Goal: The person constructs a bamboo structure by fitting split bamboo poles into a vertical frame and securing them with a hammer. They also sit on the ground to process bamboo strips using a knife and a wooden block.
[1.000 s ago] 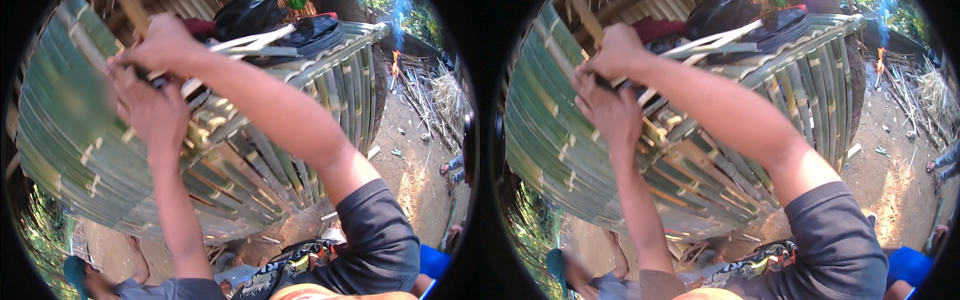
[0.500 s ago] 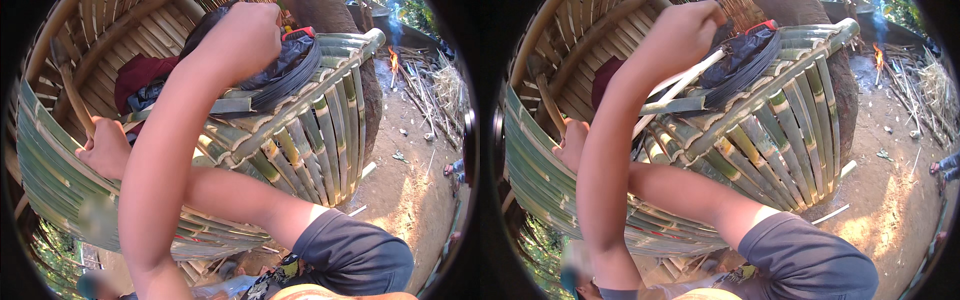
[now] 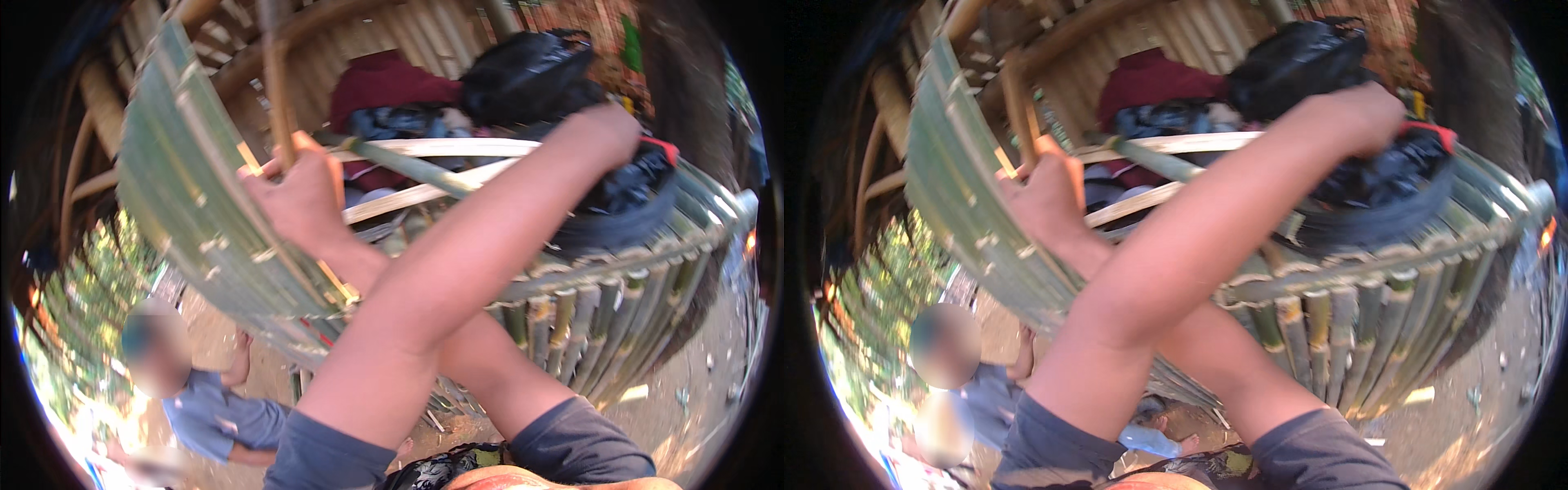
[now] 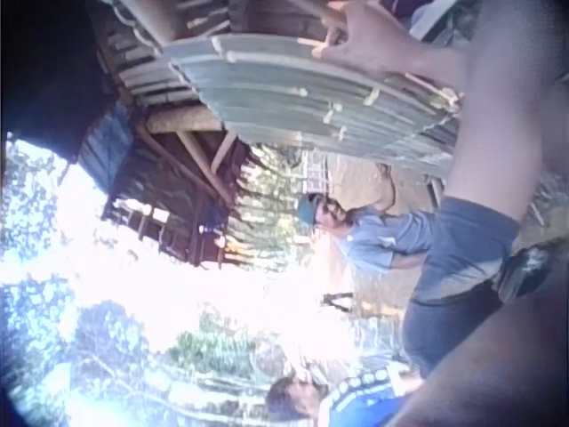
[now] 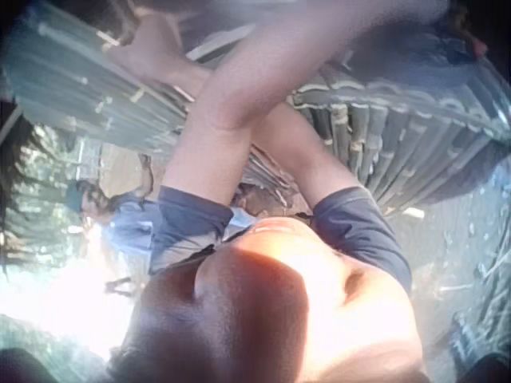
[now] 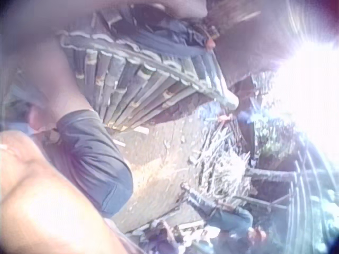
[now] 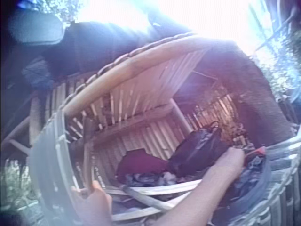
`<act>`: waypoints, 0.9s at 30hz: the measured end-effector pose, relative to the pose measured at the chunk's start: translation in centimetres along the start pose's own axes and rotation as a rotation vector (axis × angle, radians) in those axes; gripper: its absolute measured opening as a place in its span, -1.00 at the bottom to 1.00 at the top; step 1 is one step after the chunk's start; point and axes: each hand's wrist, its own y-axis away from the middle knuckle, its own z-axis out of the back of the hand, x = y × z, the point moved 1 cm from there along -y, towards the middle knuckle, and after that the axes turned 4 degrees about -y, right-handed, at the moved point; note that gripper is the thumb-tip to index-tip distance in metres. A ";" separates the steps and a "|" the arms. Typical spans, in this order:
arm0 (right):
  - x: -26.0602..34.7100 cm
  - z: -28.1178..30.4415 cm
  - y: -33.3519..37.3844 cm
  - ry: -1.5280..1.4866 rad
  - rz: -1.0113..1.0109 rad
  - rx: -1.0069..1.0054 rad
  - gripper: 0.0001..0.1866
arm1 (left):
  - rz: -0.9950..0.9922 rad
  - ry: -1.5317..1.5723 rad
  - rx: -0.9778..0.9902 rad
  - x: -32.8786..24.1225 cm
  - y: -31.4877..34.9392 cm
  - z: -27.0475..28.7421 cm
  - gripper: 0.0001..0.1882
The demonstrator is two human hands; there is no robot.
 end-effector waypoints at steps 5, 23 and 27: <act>0.4 -1.3 1.5 0.001 -0.001 0.026 -0.65 | 0.077 0.075 -0.022 0.1 2.1 -0.7 -0.64; 0.3 -1.7 1.6 -0.023 -0.020 0.066 -0.59 | -0.132 -0.059 -0.461 0.4 3.5 2.4 -0.81; -0.2 -1.6 1.2 -0.063 0.008 0.037 -0.59 | -0.127 0.073 -0.702 1.0 9.3 8.3 -0.82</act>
